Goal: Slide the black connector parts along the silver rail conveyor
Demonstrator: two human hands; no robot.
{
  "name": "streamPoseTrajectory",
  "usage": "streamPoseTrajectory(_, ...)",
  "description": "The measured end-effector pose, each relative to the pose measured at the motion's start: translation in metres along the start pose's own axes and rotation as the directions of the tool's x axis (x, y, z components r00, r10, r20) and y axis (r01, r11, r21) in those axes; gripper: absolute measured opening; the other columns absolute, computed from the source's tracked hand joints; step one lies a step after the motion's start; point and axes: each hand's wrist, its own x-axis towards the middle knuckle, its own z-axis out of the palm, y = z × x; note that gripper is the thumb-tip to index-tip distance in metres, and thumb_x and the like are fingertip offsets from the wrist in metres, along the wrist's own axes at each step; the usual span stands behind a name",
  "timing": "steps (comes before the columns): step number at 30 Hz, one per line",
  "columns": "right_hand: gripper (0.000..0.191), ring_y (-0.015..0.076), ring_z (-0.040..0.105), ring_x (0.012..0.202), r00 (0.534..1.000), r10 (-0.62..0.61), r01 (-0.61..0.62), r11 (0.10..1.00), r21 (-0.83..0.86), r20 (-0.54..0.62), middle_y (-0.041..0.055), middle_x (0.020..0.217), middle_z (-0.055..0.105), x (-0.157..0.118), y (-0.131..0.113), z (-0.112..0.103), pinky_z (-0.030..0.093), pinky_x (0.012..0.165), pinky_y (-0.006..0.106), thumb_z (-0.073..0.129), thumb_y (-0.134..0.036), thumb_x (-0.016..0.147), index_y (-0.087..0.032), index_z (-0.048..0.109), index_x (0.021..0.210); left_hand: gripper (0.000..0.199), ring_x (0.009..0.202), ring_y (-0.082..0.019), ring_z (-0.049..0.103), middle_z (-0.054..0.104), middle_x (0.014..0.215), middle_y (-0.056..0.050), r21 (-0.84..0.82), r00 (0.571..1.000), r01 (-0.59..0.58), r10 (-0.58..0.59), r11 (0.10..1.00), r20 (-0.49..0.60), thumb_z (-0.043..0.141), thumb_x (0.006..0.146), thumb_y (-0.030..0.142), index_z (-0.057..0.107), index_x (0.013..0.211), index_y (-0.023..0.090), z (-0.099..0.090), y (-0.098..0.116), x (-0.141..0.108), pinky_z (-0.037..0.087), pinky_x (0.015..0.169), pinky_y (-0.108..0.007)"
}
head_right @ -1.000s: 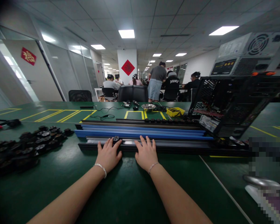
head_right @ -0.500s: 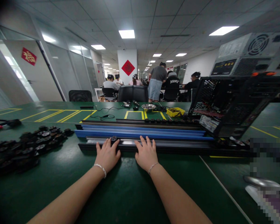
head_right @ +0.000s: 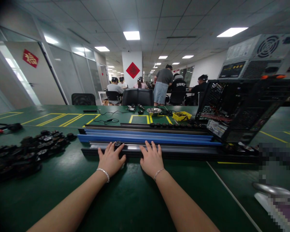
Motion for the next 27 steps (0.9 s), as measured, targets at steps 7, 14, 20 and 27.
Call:
streamPoseTrajectory(7, 0.051, 0.0279, 0.02, 0.129, 1.0, 0.001, -0.001, 1.0, -0.001, 0.004, 0.0044, 0.141, 0.032, 0.0, -0.001, 0.0, 0.009, 0.102, 0.051, 0.048, -0.027, 0.075, -0.03, 0.044, 0.125, 0.049, 0.131, -0.029, 0.021, 0.04, 0.136, -0.01, 0.004, 1.0, 0.016, -0.016, 1.0, -0.021, 0.042, 0.078, 0.046, 0.044, 0.125, 0.034, -0.006, 0.004, -0.001, 0.005, 0.1, -0.064)
streamPoseTrajectory(14, 0.051, 0.0283, 0.021, 0.129, 1.0, -0.009, 0.009, 1.0, 0.01, -0.019, 0.0045, 0.141, 0.032, -0.001, 0.001, 0.0, 0.01, 0.102, 0.052, 0.049, -0.027, 0.074, -0.029, 0.045, 0.125, 0.046, 0.132, -0.028, 0.02, 0.042, 0.135, -0.01, 0.005, 0.999, 0.009, -0.008, 1.0, -0.032, 0.039, 0.081, 0.045, 0.046, 0.124, 0.033, -0.006, 0.004, -0.002, 0.006, 0.1, -0.063)
streamPoseTrajectory(20, 0.049, 0.0284, 0.021, 0.129, 1.0, -0.004, 0.004, 1.0, 0.01, -0.015, 0.0045, 0.141, 0.032, -0.001, 0.0, 0.0, 0.011, 0.101, 0.052, 0.049, -0.027, 0.074, -0.029, 0.046, 0.124, 0.045, 0.132, -0.028, 0.02, 0.043, 0.133, -0.012, 0.025, 0.997, 0.032, -0.031, 0.999, -0.067, 0.036, 0.082, 0.045, 0.048, 0.123, 0.031, -0.002, -0.004, 0.0, 0.008, 0.1, -0.062)
streamPoseTrajectory(27, 0.045, 0.0274, 0.022, 0.129, 1.0, -0.01, 0.011, 1.0, 0.006, -0.022, 0.0044, 0.14, 0.033, -0.001, 0.001, 0.0, 0.012, 0.101, 0.051, 0.047, -0.03, 0.078, -0.03, 0.046, 0.123, 0.048, 0.132, -0.028, 0.022, 0.045, 0.132, -0.012, 0.029, 0.995, 0.057, -0.054, 0.998, -0.082, 0.028, 0.084, 0.048, 0.049, 0.123, 0.03, -0.001, -0.009, 0.002, 0.01, 0.1, -0.062)
